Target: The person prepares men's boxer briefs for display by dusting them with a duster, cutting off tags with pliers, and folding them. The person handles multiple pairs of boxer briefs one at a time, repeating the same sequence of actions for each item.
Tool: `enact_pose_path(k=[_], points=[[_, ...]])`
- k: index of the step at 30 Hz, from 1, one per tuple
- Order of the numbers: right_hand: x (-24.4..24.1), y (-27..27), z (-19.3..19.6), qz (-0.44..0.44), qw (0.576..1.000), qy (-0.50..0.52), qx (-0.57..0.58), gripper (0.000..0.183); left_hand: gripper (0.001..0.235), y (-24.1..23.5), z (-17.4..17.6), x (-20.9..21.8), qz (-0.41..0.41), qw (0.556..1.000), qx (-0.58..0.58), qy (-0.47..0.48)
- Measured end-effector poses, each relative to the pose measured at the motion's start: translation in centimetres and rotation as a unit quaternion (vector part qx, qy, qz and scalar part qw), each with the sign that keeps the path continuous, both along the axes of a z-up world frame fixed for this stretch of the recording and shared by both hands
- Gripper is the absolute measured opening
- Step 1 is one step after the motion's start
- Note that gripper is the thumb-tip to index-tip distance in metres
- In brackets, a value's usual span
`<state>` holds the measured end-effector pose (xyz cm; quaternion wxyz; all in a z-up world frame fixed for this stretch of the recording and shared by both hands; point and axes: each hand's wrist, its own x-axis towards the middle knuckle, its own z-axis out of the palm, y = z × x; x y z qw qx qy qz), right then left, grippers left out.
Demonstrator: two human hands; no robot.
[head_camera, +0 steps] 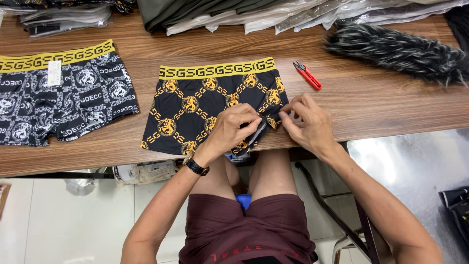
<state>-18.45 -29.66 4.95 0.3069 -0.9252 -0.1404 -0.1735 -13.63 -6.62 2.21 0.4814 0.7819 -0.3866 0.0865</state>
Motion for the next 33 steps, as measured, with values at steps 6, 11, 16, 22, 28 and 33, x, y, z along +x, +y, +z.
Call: enact_pose_path(k=[6, 11, 16, 22, 28, 33], points=[[0.8, 1.3, -0.8, -0.001, 0.997, -0.067, -0.037, 0.028, 0.010, 0.0, 0.4, 0.5, 0.011, 0.999, -0.038, -0.020], [2.3, 0.7, -0.9, -0.074, 0.996, -0.012, -0.038, 0.020, 0.014, 0.4, 0.7, 1.2, -0.024, 0.985, -0.130, 0.111], [1.8, 2.2, -0.9, 0.007, 0.996, -0.081, -0.018, 0.063, 0.022, 0.4, 1.3, 2.7, -0.013, 0.986, -0.090, 0.142], [4.4, 2.3, -3.1, -0.046, 0.994, 0.033, 0.097, 0.031, 0.028, 0.6, 0.6, 4.8, 0.037, 0.978, -0.060, 0.196], [7.0, -2.3, -4.6, 0.083, 0.868, 0.249, 0.422, 0.015, 0.028, 0.9, -1.2, 8.7, -0.001, 0.950, -0.190, 0.247], [7.3, -2.7, -5.1, 0.107, 0.849, 0.265, 0.445, 0.018, 0.018, -0.1, -2.7, 8.7, -0.076, 0.920, -0.198, 0.330]])
